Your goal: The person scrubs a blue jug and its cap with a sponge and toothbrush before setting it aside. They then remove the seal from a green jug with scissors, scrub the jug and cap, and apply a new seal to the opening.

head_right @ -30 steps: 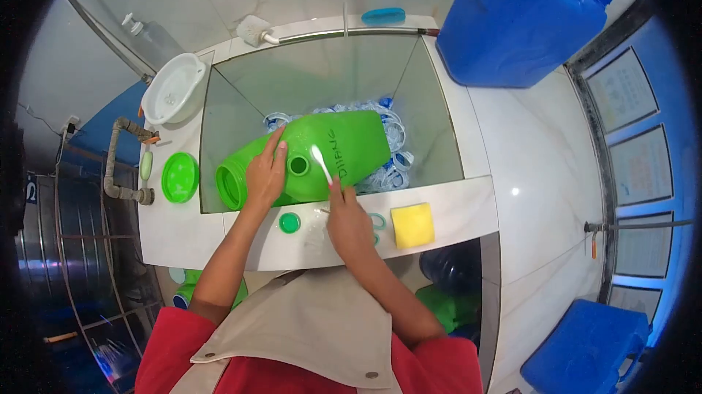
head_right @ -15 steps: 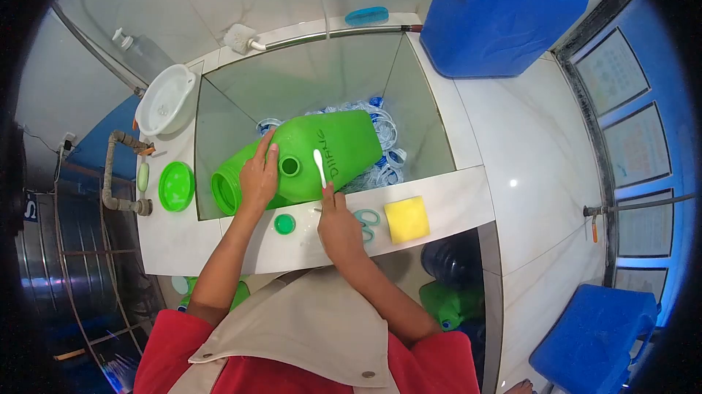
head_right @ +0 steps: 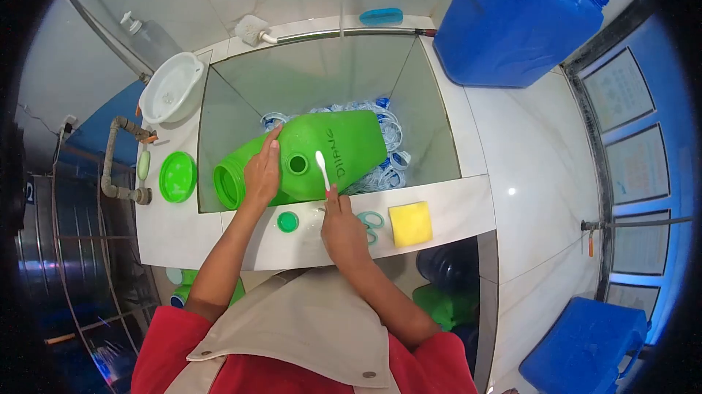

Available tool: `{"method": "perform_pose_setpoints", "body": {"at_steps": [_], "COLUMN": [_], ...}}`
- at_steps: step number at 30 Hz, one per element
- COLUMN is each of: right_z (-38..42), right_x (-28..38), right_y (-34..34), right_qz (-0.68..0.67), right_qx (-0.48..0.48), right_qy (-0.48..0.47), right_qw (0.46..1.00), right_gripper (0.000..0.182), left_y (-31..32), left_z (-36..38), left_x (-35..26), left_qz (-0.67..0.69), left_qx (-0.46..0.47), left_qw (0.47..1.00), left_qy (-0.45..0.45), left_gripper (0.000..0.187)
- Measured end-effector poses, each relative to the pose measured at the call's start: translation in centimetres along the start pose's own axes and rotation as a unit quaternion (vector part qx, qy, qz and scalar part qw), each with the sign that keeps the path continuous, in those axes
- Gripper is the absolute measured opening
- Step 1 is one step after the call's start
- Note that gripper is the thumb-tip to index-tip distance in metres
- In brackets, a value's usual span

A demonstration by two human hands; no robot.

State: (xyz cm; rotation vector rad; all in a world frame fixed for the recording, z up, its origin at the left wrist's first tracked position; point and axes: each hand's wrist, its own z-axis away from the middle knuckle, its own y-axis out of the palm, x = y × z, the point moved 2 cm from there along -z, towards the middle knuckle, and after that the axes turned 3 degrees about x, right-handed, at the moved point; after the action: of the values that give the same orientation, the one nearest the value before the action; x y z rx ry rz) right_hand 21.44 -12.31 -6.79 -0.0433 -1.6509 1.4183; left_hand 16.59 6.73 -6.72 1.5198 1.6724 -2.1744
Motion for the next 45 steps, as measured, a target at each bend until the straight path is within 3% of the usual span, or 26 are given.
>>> {"method": "perform_pose_setpoints", "body": {"at_steps": [5,7,10,12,13,15,19,21,24,26,28,32,33,35,38,41,45], "right_z": [-0.4,1.3,3.1,3.3,3.2,3.3,3.4,3.6,3.9,3.7,3.9,3.7,3.3,2.1,-0.2,-1.5,-1.5], "right_x": [0.6,0.0,-0.1,1.8,2.1,3.0,4.4,5.4,0.9,-0.5,-2.6,-3.8,-3.3,-2.3,0.1,1.0,1.4], "right_y": [-0.2,-0.4,-1.1,-1.6,-1.4,-1.1,4.7,5.6,2.1,-2.1,-1.1,0.8,0.3,-1.1,-0.3,1.1,1.7], "right_qz": [-0.019,-0.034,0.005,0.003,0.004,-0.009,-0.018,-0.054,-0.001,0.094,0.13,0.172,0.171,-0.015,-0.114,-0.033,-0.022], "right_qx": [-0.008,0.0,0.075,0.107,0.107,0.126,0.145,0.05,0.059,-0.084,-0.093,-0.118,-0.122,-0.147,-0.124,-0.206,-0.152], "right_qy": [-0.04,-0.05,-0.028,-0.148,-0.149,-0.288,-0.272,-0.338,-0.24,-0.148,-0.149,-0.155,-0.149,-0.063,-0.032,-0.091,-0.053], "right_qw": [0.999,0.998,0.997,0.983,0.983,0.949,0.951,0.938,0.969,0.981,0.976,0.966,0.966,0.987,0.985,0.974,0.987], "right_gripper": [0.045,0.046,0.046,0.047,0.047,0.048,0.045,0.045,0.039,0.042,0.041,0.039,0.039,0.037,0.034,0.037,0.042], "left_y": [-1.2,-1.2,-1.3,-1.2,-1.2,-1.3,-1.0,-1.2,-2.0,-1.5,-0.7,0.1,0.1,0.4,0.3,0.3,0.2], "left_z": [-0.2,-0.2,-0.1,-0.1,-0.3,-0.5,-1.1,-0.9,-0.2,0.4,0.4,0.4,0.4,0.3,0.3,0.2,0.3], "left_x": [2.0,2.5,2.9,3.6,3.8,4.1,4.8,4.5,2.7,2.2,2.5,3.0,3.0,2.9,2.9,2.7,2.5], "left_qz": [0.091,0.071,0.121,0.137,0.148,0.154,0.163,0.157,0.119,0.089,0.023,0.013,0.013,0.013,0.012,-0.004,0.003], "left_qx": [0.043,0.108,0.101,0.103,0.109,0.123,0.146,0.152,0.15,0.144,0.054,0.015,0.011,0.009,-0.001,0.011,0.005], "left_qw": [0.995,0.991,0.988,0.985,0.983,0.98,0.975,0.975,0.981,0.985,0.997,0.998,0.998,0.998,0.998,0.999,0.999], "left_qy": [-0.017,-0.017,0.006,0.012,0.024,0.02,0.039,0.044,0.027,0.008,0.046,0.062,0.059,0.056,0.061,0.044,0.043], "left_gripper": [0.045,0.045,0.046,0.048,0.049,0.05,0.054,0.055,0.054,0.053,0.05,0.047,0.046,0.046,0.045,0.044,0.044]}}
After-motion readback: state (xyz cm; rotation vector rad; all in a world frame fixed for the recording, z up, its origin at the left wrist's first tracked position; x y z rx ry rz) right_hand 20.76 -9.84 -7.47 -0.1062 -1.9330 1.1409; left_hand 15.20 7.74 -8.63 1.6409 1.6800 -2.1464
